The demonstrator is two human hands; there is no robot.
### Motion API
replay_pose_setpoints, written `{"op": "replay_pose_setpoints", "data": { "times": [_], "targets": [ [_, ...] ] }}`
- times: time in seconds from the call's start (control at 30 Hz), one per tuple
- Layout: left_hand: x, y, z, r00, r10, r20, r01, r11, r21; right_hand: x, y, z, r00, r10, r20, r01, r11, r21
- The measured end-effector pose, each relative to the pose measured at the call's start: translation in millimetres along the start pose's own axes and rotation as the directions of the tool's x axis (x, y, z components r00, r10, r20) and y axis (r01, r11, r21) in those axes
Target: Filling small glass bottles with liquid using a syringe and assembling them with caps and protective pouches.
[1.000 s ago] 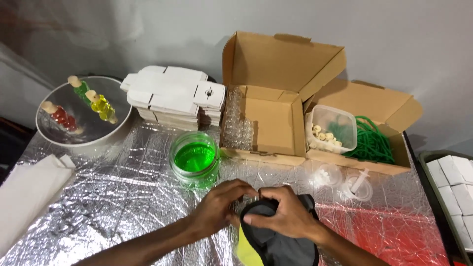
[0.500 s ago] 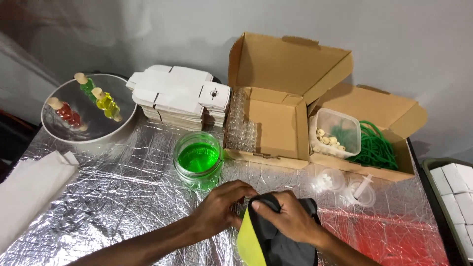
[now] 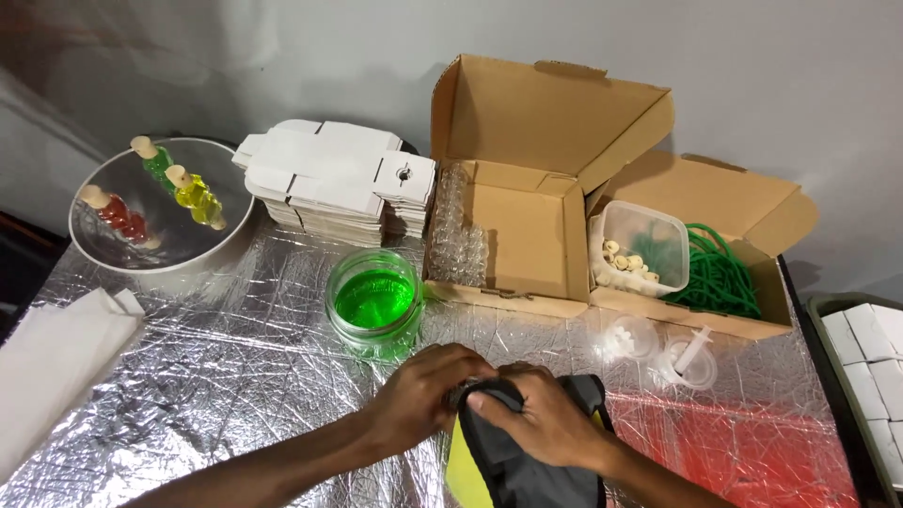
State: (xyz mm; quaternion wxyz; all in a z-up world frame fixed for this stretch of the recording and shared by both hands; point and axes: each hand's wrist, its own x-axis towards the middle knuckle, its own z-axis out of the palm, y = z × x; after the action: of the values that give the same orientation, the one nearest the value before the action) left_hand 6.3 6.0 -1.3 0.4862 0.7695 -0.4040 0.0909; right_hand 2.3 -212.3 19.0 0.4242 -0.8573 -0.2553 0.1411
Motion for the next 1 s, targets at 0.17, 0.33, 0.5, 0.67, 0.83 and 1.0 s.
{"op": "replay_pose_setpoints", "data": {
  "times": [0.17, 0.33, 0.5, 0.67, 0.83, 1.0],
  "targets": [
    [3.5, -0.6, -2.9, 0.999, -0.029, 0.015, 0.029, 0.999, -0.036, -1.8, 6.7, 0.1, 0.995, 0.094, 0.035, -0.096, 0.994, 0.047],
    [8.3, -0.6, -1.8, 0.999, -0.042, 0.010, 0.042, 0.999, 0.005, 0.5, 10.8, -4.6, 0.995, 0.099, 0.009, -0.100, 0.994, 0.053],
    [12.8, 1.0, -4.0, 1.000, -0.008, -0.018, 0.008, 0.999, -0.048, 5.2, 3.4, -11.4, 0.991, 0.130, -0.009, -0.129, 0.991, 0.045],
    [7.4, -2.3, 2.0, 0.997, -0.070, -0.018, 0.070, 0.998, -0.006, 4.6, -14.8, -20.1, 0.992, -0.082, 0.099, 0.074, 0.993, 0.089],
    [8.8, 5.0, 2.5, 0.998, -0.055, 0.013, 0.055, 0.998, 0.003, 2.3, -11.7, -18.4, 0.994, -0.073, 0.076, 0.058, 0.981, 0.184],
    [13.2, 7.2, 2.7, 1.000, -0.015, -0.018, 0.016, 1.000, 0.027, -0.9, 1.5, -13.1, 0.996, -0.032, 0.079, 0.020, 0.988, 0.155]
  ]
}}
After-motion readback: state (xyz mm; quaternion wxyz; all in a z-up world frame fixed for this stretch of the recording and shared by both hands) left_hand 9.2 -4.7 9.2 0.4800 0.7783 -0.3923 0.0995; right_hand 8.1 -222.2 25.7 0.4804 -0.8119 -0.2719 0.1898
